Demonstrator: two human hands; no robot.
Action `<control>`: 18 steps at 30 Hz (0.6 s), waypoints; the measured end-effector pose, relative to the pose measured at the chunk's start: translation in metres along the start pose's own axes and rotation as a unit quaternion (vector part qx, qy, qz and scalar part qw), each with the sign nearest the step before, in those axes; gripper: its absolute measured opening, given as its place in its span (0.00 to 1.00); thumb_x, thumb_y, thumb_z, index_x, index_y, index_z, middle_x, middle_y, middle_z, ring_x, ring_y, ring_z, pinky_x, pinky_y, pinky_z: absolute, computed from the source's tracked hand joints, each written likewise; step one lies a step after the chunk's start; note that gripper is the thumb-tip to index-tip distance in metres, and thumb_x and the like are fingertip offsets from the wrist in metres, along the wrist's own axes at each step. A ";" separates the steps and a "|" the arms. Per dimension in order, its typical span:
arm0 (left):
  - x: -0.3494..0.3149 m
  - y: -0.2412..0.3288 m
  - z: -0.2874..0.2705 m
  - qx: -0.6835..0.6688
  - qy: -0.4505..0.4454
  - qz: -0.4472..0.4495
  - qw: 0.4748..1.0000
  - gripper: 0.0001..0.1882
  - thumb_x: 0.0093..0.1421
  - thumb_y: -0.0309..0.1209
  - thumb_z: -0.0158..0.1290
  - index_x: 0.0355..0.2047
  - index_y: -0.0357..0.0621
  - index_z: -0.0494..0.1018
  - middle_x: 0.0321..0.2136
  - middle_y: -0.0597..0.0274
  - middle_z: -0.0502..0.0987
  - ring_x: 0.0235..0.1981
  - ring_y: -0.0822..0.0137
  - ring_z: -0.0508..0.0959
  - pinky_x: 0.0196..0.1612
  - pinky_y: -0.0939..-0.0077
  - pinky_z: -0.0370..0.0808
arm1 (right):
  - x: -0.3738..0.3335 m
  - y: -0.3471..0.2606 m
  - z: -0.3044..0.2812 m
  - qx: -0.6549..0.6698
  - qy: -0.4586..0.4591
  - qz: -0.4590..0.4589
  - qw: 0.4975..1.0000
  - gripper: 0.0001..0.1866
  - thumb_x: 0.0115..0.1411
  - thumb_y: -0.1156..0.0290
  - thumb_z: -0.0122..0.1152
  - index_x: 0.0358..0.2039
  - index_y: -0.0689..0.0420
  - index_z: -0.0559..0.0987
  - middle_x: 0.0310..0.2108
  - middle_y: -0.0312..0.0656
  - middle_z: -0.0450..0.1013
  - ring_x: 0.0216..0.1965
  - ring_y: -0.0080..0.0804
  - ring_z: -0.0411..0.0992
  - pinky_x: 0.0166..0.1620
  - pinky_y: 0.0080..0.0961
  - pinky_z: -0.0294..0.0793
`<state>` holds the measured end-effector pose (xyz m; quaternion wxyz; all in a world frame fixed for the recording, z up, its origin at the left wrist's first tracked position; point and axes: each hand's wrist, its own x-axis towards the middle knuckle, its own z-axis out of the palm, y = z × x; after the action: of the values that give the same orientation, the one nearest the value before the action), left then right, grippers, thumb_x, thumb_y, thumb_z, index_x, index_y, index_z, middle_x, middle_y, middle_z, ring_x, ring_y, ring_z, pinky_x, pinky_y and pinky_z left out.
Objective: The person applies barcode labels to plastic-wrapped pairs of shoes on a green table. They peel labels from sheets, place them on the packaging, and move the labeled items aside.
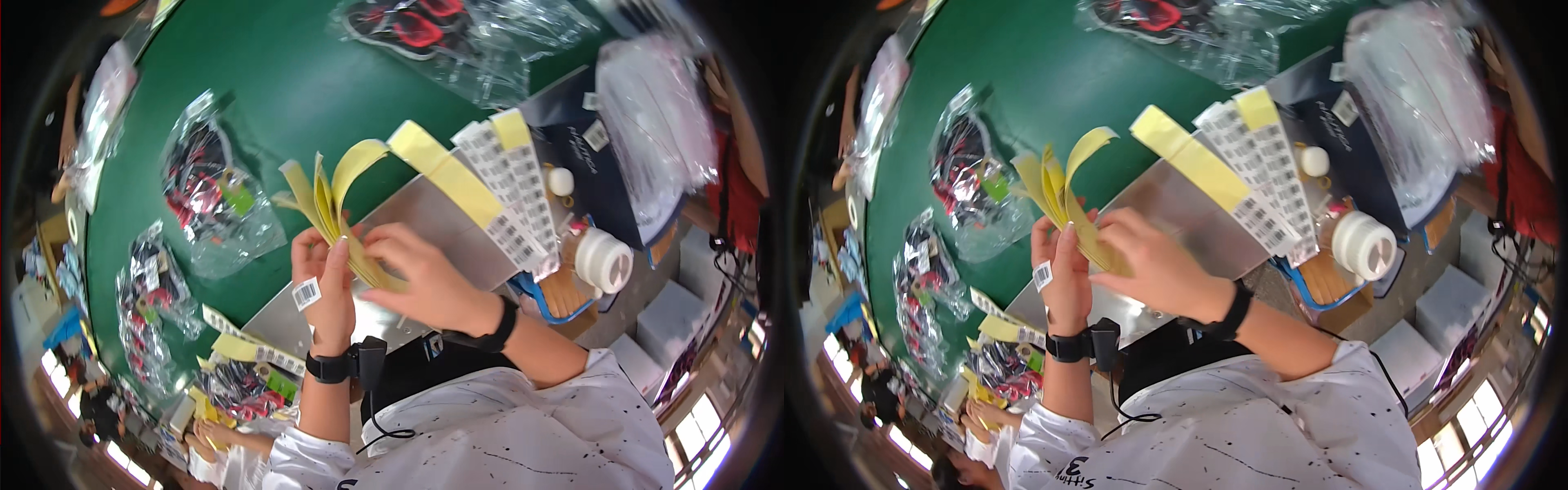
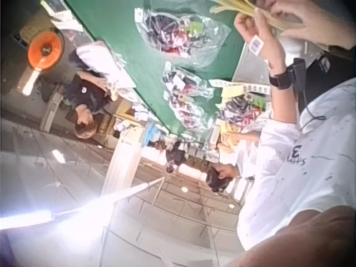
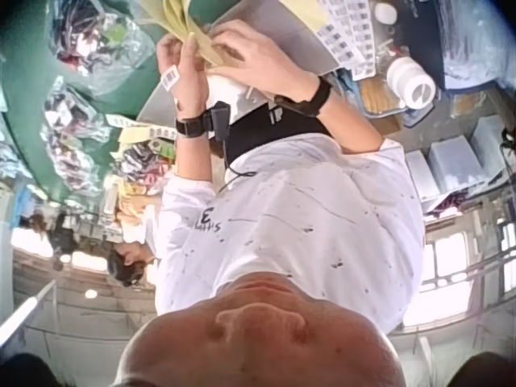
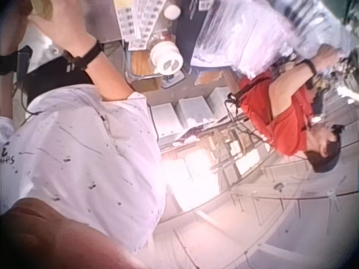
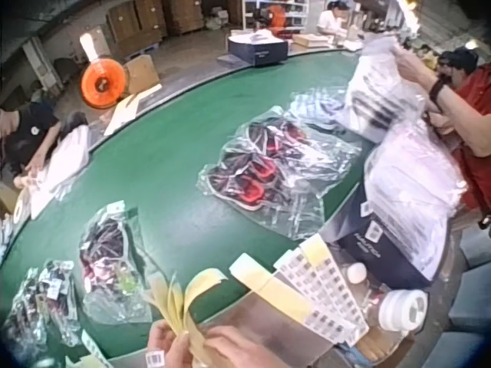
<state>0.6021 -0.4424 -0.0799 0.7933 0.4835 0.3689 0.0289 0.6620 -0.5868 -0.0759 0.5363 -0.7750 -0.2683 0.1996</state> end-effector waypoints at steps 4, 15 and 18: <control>-0.003 0.016 -0.013 -0.095 -0.068 -0.037 0.992 0.18 0.67 0.30 0.49 0.54 0.40 0.60 0.56 0.42 0.70 0.52 0.56 0.76 0.51 0.59 0.79 | 0.028 0.000 -0.016 0.159 -0.008 0.142 0.977 0.27 0.52 0.63 0.73 0.46 0.62 0.70 0.42 0.43 0.71 0.38 0.35 0.76 0.40 0.29 0.76; -0.026 0.014 -0.010 -0.222 -0.068 -0.066 0.970 0.18 0.67 0.30 0.48 0.54 0.42 0.59 0.54 0.50 0.70 0.54 0.58 0.75 0.54 0.55 0.77 | 0.057 -0.030 -0.002 0.273 -0.015 0.274 0.922 0.27 0.51 0.69 0.73 0.46 0.64 0.68 0.39 0.43 0.76 0.38 0.29 0.77 0.40 0.24 0.76; -0.028 0.009 -0.016 -0.179 -0.062 -0.053 0.981 0.26 0.69 0.34 0.43 0.65 0.41 0.54 0.59 0.47 0.66 0.59 0.54 0.70 0.61 0.58 0.70 | 0.051 -0.029 0.003 0.312 -0.018 0.244 0.918 0.25 0.54 0.75 0.69 0.49 0.63 0.68 0.44 0.44 0.74 0.44 0.26 0.75 0.44 0.23 0.76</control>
<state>0.5747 -0.4364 -0.0613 0.8887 0.3147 0.3328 0.0226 0.6945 -0.5443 -0.0506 0.6808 -0.6060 -0.0045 0.4114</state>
